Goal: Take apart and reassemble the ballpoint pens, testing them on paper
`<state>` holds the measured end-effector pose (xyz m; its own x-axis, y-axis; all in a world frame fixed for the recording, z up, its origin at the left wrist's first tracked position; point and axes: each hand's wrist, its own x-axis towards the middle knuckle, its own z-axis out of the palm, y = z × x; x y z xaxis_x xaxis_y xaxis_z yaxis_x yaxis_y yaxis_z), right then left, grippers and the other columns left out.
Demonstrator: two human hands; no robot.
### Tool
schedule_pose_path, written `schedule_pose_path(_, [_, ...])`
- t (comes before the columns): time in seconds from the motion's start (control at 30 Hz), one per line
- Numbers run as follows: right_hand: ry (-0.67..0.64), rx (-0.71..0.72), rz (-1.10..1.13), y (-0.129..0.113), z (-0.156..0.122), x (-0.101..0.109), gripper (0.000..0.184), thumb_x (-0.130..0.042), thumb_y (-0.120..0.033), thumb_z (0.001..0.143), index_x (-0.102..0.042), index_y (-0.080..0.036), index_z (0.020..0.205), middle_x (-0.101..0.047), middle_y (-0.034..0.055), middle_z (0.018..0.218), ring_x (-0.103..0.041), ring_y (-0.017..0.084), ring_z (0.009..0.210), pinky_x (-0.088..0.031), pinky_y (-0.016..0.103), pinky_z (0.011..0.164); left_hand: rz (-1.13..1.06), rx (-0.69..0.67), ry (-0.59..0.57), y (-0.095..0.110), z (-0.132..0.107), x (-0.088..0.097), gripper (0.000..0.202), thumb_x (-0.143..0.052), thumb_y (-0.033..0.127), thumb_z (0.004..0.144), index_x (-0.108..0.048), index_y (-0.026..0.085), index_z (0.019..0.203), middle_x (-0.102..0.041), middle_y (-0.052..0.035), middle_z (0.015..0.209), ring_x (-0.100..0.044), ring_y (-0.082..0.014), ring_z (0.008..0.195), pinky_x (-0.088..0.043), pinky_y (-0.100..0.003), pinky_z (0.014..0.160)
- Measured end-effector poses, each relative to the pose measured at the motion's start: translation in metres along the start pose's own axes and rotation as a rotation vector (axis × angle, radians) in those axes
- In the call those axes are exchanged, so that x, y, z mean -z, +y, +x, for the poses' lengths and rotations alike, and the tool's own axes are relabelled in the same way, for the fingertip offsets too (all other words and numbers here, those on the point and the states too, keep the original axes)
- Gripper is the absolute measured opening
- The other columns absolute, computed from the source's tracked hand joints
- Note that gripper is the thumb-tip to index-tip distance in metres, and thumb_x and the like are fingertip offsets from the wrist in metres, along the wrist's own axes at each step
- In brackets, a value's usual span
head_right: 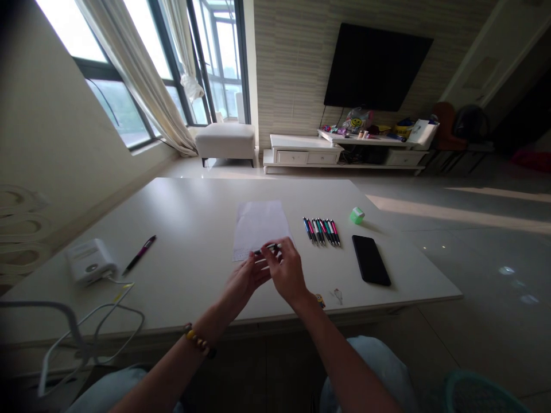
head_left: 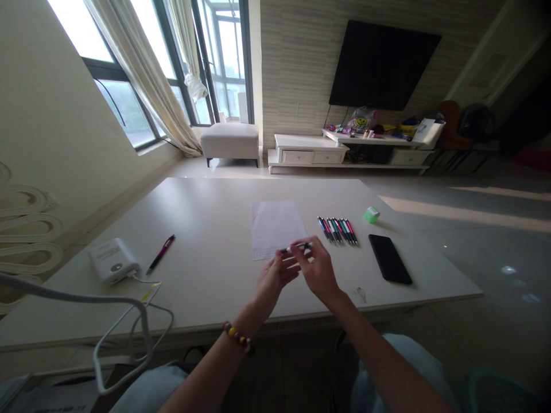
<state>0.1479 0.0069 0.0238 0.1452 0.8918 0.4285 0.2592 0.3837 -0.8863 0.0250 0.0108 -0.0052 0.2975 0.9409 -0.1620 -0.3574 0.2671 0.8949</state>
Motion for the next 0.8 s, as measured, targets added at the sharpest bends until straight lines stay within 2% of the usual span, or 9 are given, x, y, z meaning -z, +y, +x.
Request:
schedule_pose_path(0.1, [0.225,-0.170,0.313,0.008,0.024,0.010,0.016,-0.058,-0.033,0.080,-0.059,-0.019,0.085,-0.062,0.0030,0.080,-0.058,0.016,0.074,-0.046,0.030,0.070,0.794,-0.188,0.032,-0.009,0.001,0.011,0.043,-0.044,0.045,0.089,-0.058,0.016,0.116,-0.057,-0.0157,0.126,-0.051,-0.0289,0.118,-0.037,-0.046,0.099])
schedule_pose_path(0.17, [0.240,-0.327,0.627,0.013,0.038,0.019,0.015,-0.058,-0.033,0.077,-0.056,-0.019,0.081,-0.055,-0.0021,0.064,-0.052,0.012,0.059,-0.044,0.026,0.059,1.313,-0.323,0.081,-0.016,0.002,0.022,0.043,-0.048,0.034,0.088,-0.050,0.016,0.128,-0.042,-0.0136,0.141,-0.030,-0.0308,0.134,-0.022,-0.050,0.109])
schedule_pose_path(0.27, [0.174,-0.541,0.959,0.017,0.049,0.033,0.025,-0.054,-0.042,0.077,-0.050,-0.019,0.067,-0.035,-0.0076,0.048,-0.034,0.008,0.042,-0.034,0.022,0.044,1.721,-0.288,0.118,-0.026,0.004,0.036,0.053,-0.044,0.032,0.090,-0.037,0.010,0.137,-0.031,-0.0156,0.147,-0.020,-0.0342,0.137,-0.019,-0.055,0.108])
schedule_pose_path(0.33, [0.112,-0.609,1.062,0.018,0.051,0.040,0.035,-0.047,-0.048,0.079,-0.044,-0.020,0.059,-0.028,-0.0084,0.044,-0.027,0.008,0.039,-0.029,0.022,0.040,1.834,-0.253,0.117,-0.030,0.005,0.040,0.055,-0.039,0.036,0.092,-0.033,0.008,0.139,-0.029,-0.0167,0.148,-0.021,-0.0344,0.137,-0.022,-0.055,0.107])
schedule_pose_path(0.43, [0.072,-0.621,1.132,0.020,0.049,0.044,0.038,-0.041,-0.045,0.080,-0.036,-0.020,0.052,-0.021,-0.0084,0.041,-0.021,0.008,0.037,-0.025,0.022,0.036,1.885,-0.266,0.102,-0.031,0.003,0.039,0.056,-0.034,0.039,0.093,-0.032,0.008,0.140,-0.029,-0.0161,0.148,-0.023,-0.0334,0.136,-0.024,-0.053,0.107])
schedule_pose_path(0.53, [0.078,-0.595,1.100,0.021,0.052,0.040,0.034,-0.043,-0.042,0.079,-0.039,-0.020,0.054,-0.022,-0.0090,0.040,-0.018,0.007,0.035,-0.020,0.021,0.034,1.876,-0.275,0.077,-0.031,-0.005,0.033,0.056,-0.035,0.040,0.093,-0.034,0.009,0.139,-0.032,-0.0159,0.146,-0.025,-0.0327,0.136,-0.025,-0.052,0.107])
schedule_pose_path(0.67, [0.064,-0.557,0.783,0.020,0.058,0.022,0.025,-0.051,-0.040,0.077,-0.050,-0.019,0.063,-0.035,-0.0078,0.040,-0.023,0.006,0.031,-0.019,0.020,0.031,1.852,-0.303,0.051,-0.034,-0.017,0.027,0.055,-0.038,0.038,0.092,-0.035,0.010,0.139,-0.031,-0.0168,0.147,-0.025,-0.0327,0.136,-0.025,-0.052,0.107])
schedule_pose_path(0.73, [0.001,-0.569,0.564,0.022,0.058,0.009,0.031,-0.043,-0.042,0.081,-0.054,-0.017,0.067,-0.046,-0.0029,0.042,-0.036,0.008,0.031,-0.026,0.020,0.032,1.843,-0.294,0.069,-0.036,-0.022,0.025,0.056,-0.039,0.037,0.091,-0.035,0.008,0.139,-0.029,-0.0187,0.147,-0.024,-0.0344,0.136,-0.025,-0.053,0.107])
schedule_pose_path(0.8, [-0.128,-0.635,0.375,0.025,0.055,-0.006,0.042,-0.032,-0.046,0.085,-0.057,-0.015,0.072,-0.054,0.0027,0.044,-0.048,0.012,0.034,-0.033,0.021,0.033,1.842,-0.279,0.107,-0.037,-0.025,0.024,0.057,-0.040,0.038,0.091,-0.036,0.006,0.138,-0.028,-0.0211,0.147,-0.023,-0.0360,0.136,-0.024,-0.054,0.106])
